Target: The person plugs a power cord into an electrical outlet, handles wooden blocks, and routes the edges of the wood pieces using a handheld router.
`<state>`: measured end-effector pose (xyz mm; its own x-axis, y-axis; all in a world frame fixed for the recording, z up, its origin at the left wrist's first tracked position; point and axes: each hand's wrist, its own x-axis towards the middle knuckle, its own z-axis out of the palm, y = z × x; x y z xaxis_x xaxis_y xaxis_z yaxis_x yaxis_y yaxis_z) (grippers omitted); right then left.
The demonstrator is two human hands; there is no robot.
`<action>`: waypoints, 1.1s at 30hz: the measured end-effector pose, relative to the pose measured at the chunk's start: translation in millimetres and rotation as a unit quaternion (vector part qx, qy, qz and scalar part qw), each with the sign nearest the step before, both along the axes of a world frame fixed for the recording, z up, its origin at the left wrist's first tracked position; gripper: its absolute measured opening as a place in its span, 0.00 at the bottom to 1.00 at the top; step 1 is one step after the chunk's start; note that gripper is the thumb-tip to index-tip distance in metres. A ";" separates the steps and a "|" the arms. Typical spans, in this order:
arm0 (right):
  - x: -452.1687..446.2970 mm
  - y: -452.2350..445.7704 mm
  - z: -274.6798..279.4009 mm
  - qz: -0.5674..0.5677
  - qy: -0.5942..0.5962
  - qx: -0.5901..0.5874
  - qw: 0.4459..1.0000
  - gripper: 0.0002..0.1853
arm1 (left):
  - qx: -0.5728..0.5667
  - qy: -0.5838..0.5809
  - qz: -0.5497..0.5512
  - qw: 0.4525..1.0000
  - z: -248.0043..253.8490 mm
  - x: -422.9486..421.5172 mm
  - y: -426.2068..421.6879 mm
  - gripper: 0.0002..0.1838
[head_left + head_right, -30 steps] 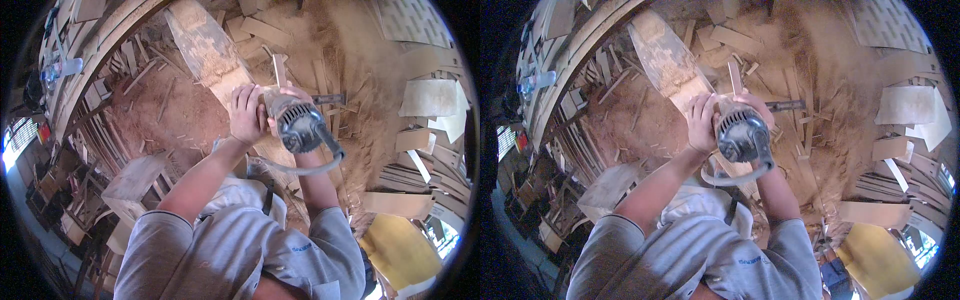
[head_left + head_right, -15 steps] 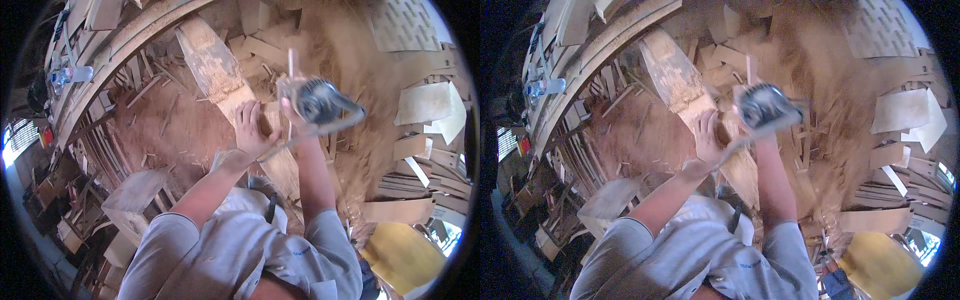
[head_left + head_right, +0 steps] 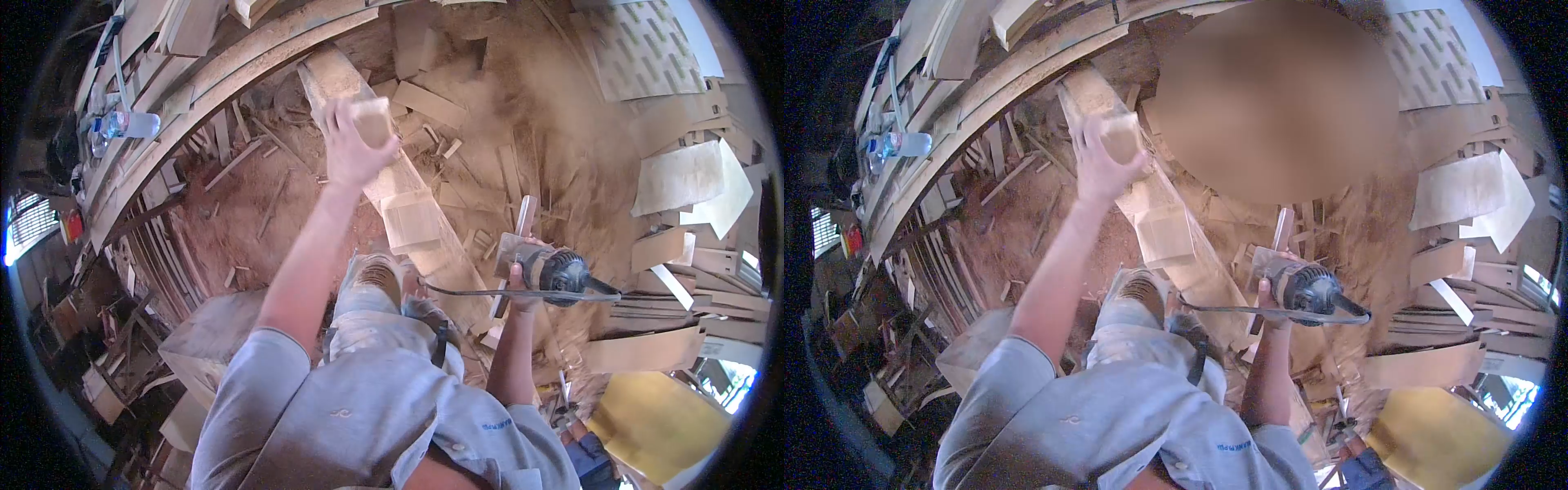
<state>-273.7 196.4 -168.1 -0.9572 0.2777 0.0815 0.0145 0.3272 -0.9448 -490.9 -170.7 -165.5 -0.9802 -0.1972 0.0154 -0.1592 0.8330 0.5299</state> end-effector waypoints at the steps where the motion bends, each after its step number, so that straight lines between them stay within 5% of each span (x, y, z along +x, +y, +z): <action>1: 4.0 -2.0 0.3 -0.001 -0.013 0.003 1.000 0.38 | -0.097 0.052 -0.011 0.994 1.0 -12.8 -9.8 0.49; 3: 8.1 -3.5 0.8 0.001 -0.028 0.007 1.000 0.38 | -0.049 0.020 -0.093 0.994 9.0 -16.8 -16.5 0.37; 5: 9.1 -6.4 -0.9 0.010 -0.032 0.005 0.999 0.38 | 0.235 -0.149 -0.220 0.935 73.8 -2.1 -15.6 0.24; 6: 11.3 -4.5 -3.2 0.023 -0.035 0.037 0.998 0.38 | 0.338 -0.144 -0.314 0.876 125.5 24.8 4.7 0.11; 7: 13.2 0.5 -7.8 0.036 -0.036 0.068 0.996 0.37 | 0.449 -0.262 -0.379 0.765 169.9 52.3 15.0 0.17; 8: 14.9 -1.7 -8.7 0.023 -0.028 0.050 0.998 0.37 | 0.587 -0.203 -0.570 0.538 167.7 68.7 39.3 0.20; 11: 18.2 -8.1 -8.4 -0.004 -0.030 0.007 1.000 0.35 | 0.723 -0.183 -0.603 0.285 211.6 129.8 68.3 0.25; 14: 14.8 2.4 -3.1 0.026 -0.005 0.047 0.999 0.34 | 0.673 -0.150 -0.655 0.310 215.1 147.9 76.0 0.17; 17: 16.4 1.6 5.7 0.022 0.003 0.066 0.998 0.33 | 0.703 -0.060 -0.522 0.478 217.4 161.2 88.6 0.18; 19: 21.1 10.4 3.2 0.016 0.005 0.051 0.999 0.32 | 0.769 -0.083 -0.403 0.489 221.8 157.2 86.3 0.19; 22: 40.9 26.5 -7.3 0.009 -0.009 0.017 1.000 0.31 | 0.856 -0.087 -0.329 0.390 245.7 159.5 105.9 0.12; 25: 59.9 46.7 -23.0 -0.016 -0.054 -0.091 0.994 0.29 | 0.860 -0.061 -0.413 0.293 261.0 199.1 171.5 0.13; 28: 72.6 56.1 -36.5 -0.010 -0.078 -0.173 0.982 0.28 | 0.815 -0.263 -0.492 0.157 273.3 196.7 149.3 0.21; 30: 50.7 27.6 -7.5 0.102 0.007 0.012 0.995 0.27 | 0.816 -0.297 -0.489 0.083 271.2 201.6 151.6 0.21; 33: 47.1 3.1 4.6 0.056 0.052 0.083 0.994 0.28 | 0.870 -0.224 -0.436 0.052 267.1 231.6 168.0 0.17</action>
<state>-226.6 199.5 -163.5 -0.9650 0.1452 0.2183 -0.1260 0.4731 -0.8720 -259.3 -2.6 101.7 -0.4540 0.6044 0.6547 -0.7834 -0.6208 0.0297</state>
